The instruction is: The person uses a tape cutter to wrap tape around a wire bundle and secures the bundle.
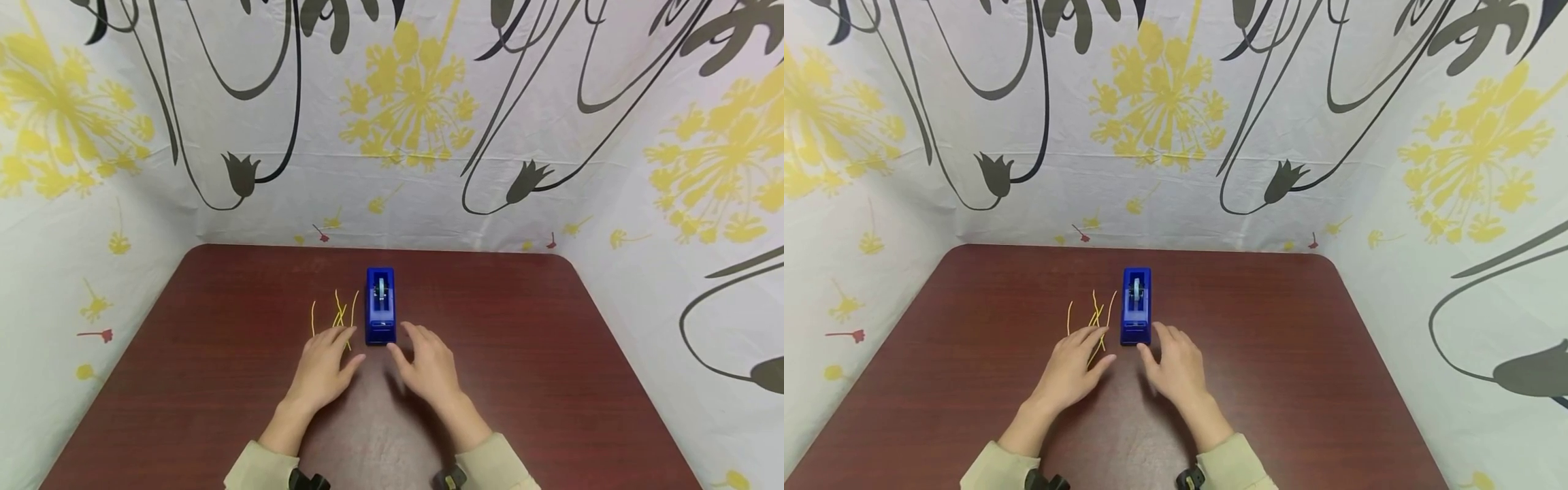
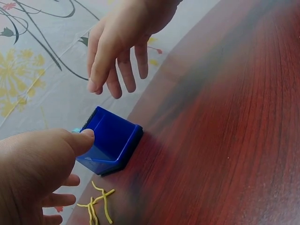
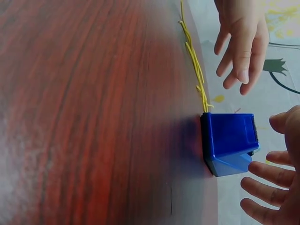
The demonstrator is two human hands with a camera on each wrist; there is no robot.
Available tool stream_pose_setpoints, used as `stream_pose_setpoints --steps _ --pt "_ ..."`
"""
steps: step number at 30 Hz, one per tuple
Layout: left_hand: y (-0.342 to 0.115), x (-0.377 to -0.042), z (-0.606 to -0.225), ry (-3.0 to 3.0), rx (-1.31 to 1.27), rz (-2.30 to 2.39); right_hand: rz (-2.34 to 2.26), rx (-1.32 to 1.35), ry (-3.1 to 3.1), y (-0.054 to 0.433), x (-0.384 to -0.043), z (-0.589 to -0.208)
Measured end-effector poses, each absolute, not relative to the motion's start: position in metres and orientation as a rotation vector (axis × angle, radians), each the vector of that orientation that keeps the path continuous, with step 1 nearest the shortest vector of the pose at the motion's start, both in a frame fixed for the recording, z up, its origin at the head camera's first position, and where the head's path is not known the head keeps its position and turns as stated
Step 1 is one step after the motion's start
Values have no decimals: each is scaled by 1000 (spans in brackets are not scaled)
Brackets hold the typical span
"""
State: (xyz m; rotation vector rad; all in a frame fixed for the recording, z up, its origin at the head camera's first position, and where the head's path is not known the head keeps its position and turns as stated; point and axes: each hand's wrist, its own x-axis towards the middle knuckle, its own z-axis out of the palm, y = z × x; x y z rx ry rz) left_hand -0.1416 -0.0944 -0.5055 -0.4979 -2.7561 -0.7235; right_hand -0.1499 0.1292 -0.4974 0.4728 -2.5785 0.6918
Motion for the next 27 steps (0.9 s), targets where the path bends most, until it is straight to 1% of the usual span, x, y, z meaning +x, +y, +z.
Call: stream_pose_setpoints --steps 27 --pt "-87 -150 -507 -2754 -525 -723 791 453 -2641 121 -160 -496"
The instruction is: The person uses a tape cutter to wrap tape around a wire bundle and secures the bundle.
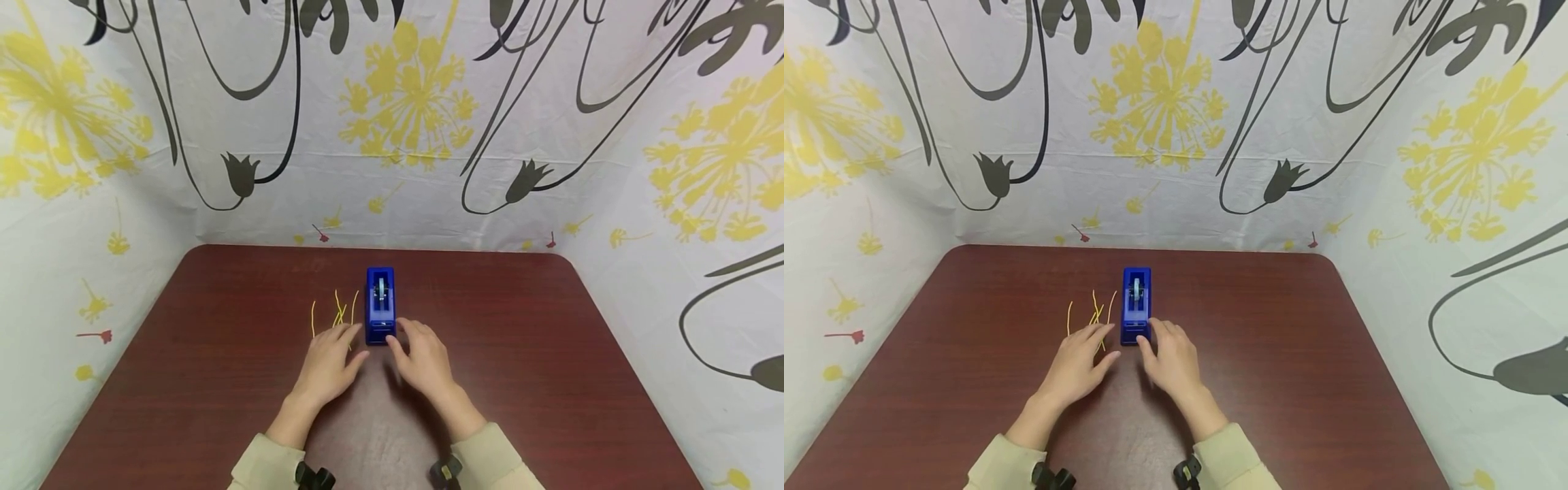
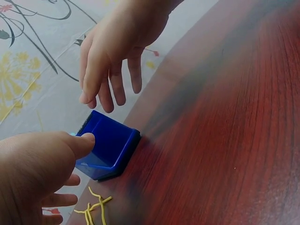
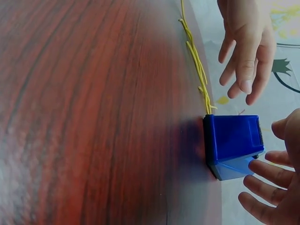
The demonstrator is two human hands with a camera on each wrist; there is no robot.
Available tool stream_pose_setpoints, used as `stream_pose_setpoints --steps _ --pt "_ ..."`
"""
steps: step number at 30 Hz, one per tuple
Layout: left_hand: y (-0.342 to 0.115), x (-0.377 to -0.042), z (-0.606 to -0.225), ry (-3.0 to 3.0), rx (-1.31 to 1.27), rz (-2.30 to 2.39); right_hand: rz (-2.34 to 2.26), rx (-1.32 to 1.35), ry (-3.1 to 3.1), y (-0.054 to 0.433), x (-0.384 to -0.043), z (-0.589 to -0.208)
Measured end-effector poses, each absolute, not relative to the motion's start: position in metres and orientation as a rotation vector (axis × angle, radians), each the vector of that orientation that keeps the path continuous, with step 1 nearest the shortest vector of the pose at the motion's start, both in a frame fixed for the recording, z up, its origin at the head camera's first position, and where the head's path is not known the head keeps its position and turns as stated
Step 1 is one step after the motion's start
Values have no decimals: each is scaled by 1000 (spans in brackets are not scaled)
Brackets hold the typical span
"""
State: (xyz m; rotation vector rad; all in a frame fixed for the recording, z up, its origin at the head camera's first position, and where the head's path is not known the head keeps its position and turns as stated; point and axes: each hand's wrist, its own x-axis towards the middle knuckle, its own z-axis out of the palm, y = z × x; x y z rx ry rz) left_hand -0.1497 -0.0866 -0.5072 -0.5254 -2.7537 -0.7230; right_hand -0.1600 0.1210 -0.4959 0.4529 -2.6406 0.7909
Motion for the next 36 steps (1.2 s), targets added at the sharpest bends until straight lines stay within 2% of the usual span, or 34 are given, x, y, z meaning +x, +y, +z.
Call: stream_pose_setpoints --steps 36 --pt "-74 -161 -509 -2699 -572 -727 778 480 -2666 116 -171 -496"
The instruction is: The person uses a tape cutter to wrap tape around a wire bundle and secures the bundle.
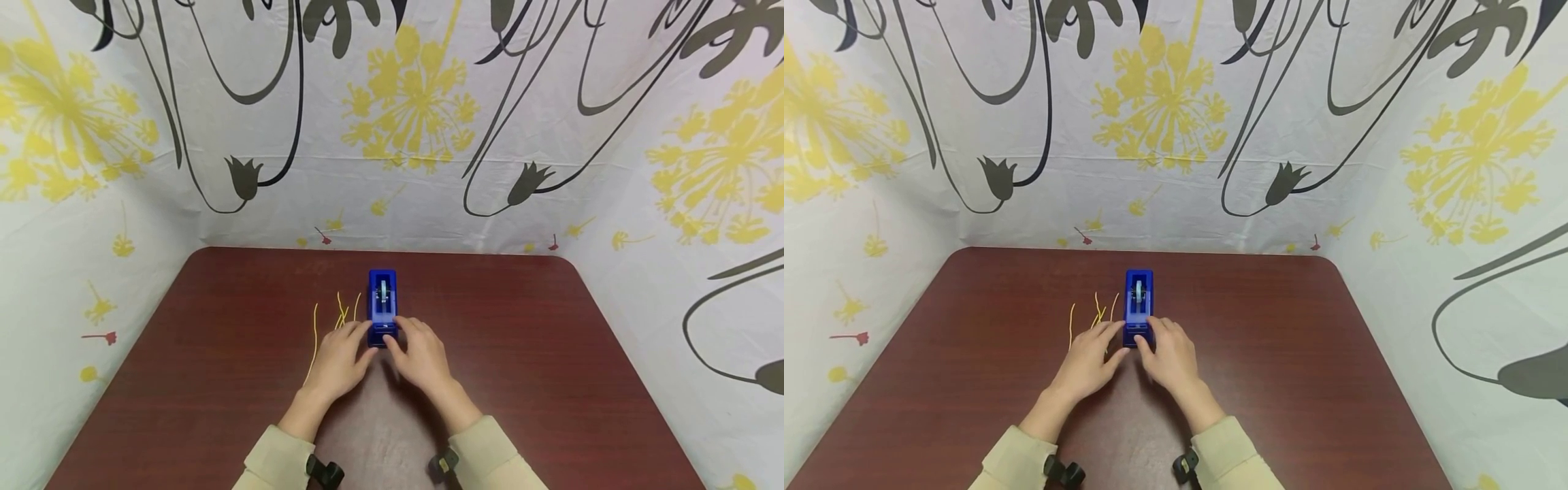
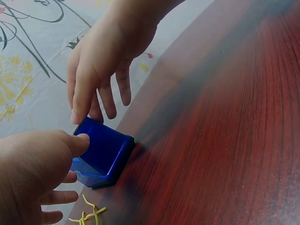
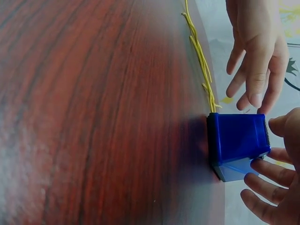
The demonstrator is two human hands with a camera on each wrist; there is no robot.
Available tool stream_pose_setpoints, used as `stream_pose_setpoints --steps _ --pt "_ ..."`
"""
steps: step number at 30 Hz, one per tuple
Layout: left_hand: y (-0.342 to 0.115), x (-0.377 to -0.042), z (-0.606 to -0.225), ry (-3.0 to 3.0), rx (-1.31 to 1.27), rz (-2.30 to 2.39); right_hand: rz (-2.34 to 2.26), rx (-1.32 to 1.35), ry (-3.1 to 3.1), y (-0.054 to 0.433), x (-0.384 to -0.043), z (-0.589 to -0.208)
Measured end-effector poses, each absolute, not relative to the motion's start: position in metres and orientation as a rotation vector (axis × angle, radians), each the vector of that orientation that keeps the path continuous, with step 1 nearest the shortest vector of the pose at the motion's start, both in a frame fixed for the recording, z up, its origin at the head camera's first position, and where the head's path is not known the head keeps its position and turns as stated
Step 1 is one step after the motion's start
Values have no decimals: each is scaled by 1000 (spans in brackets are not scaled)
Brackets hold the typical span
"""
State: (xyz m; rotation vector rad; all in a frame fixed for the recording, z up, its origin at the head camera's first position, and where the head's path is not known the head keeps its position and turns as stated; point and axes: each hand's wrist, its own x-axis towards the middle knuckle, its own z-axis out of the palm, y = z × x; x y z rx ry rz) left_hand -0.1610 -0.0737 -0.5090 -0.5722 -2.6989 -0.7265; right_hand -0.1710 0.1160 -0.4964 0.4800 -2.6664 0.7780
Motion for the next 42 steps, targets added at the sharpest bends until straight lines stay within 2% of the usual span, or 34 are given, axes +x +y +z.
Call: stream_pose_setpoints --steps 18,42 --pt "-72 -164 -508 -2717 -593 -748 822 448 -2620 108 -182 -503" --pt "-70 -173 -509 -2711 -593 -741 1218 380 -2629 102 -189 -503"
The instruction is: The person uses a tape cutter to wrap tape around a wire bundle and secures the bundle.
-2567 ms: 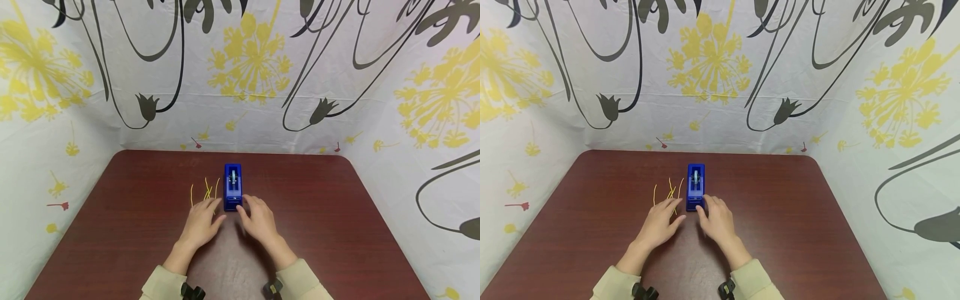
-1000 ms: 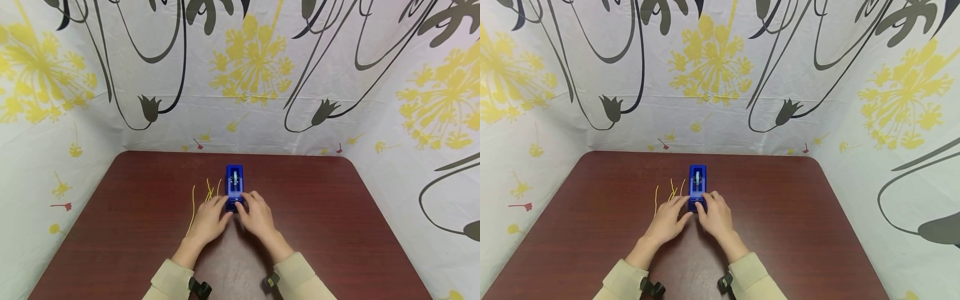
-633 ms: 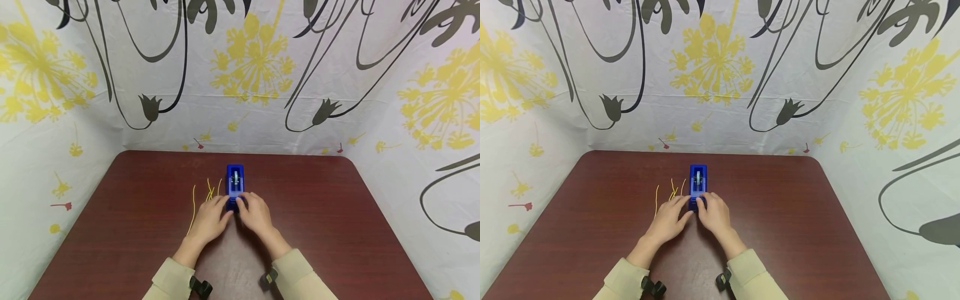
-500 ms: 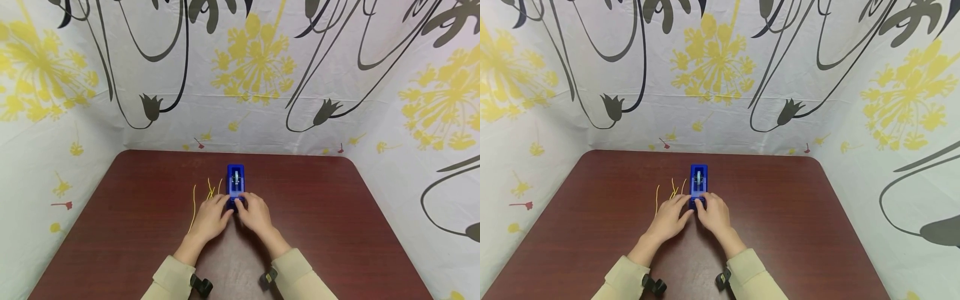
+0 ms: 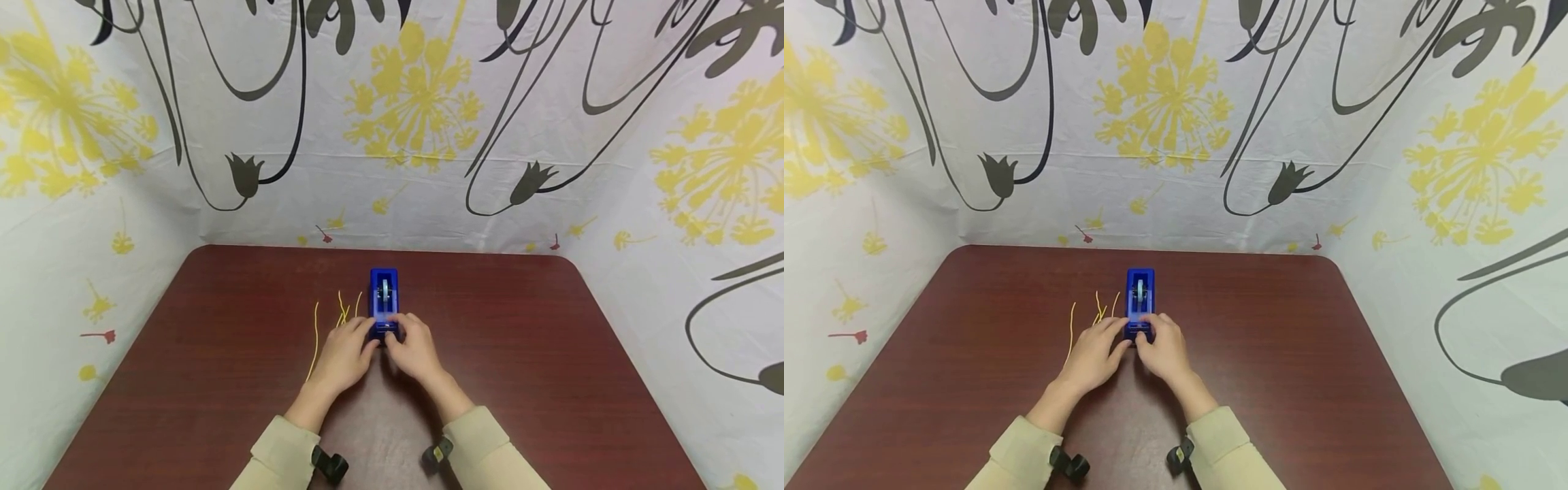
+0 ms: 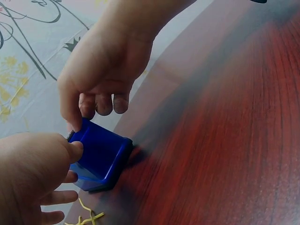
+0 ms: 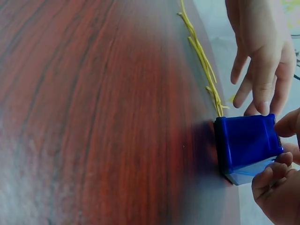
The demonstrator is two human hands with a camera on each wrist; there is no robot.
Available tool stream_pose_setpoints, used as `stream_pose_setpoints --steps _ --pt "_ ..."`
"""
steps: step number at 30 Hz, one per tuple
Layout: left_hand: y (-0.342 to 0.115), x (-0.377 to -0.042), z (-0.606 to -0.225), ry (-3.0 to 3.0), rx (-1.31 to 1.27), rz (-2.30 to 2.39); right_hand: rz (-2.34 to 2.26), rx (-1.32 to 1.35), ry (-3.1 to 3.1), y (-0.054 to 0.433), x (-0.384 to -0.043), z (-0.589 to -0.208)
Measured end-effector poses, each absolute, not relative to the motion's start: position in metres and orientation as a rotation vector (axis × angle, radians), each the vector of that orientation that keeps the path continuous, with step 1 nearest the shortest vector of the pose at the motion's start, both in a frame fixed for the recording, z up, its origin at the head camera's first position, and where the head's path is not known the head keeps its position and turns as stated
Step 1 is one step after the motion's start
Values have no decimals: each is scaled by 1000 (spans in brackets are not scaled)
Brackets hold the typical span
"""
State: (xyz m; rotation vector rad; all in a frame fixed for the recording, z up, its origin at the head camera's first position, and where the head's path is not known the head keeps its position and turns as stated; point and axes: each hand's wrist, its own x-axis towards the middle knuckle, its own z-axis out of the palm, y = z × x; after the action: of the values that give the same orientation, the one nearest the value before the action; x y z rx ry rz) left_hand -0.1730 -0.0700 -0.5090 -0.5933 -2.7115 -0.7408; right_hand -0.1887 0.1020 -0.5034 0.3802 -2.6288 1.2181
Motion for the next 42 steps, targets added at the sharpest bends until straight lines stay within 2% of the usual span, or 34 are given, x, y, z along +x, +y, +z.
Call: stream_pose_setpoints --steps 11,20,24,29,36,42 --pt "-67 -174 -511 -2719 -556 -753 1779 206 -2520 103 -191 -501" --pt "-65 -174 -510 -2785 -539 -757 2350 -83 -2347 105 -192 -500" --pt "-64 -173 -511 -2781 -540 -761 2533 -109 -2189 106 -193 -497" --pt "-64 -174 -512 -2774 -543 -765 2623 -107 -2075 106 -195 -489" --pt "-64 -173 -511 -2769 -542 -763 2603 -320 -2101 105 -194 -487" --pt "-64 -173 -511 -2765 -541 -768 2514 -396 -2130 103 -196 -494"
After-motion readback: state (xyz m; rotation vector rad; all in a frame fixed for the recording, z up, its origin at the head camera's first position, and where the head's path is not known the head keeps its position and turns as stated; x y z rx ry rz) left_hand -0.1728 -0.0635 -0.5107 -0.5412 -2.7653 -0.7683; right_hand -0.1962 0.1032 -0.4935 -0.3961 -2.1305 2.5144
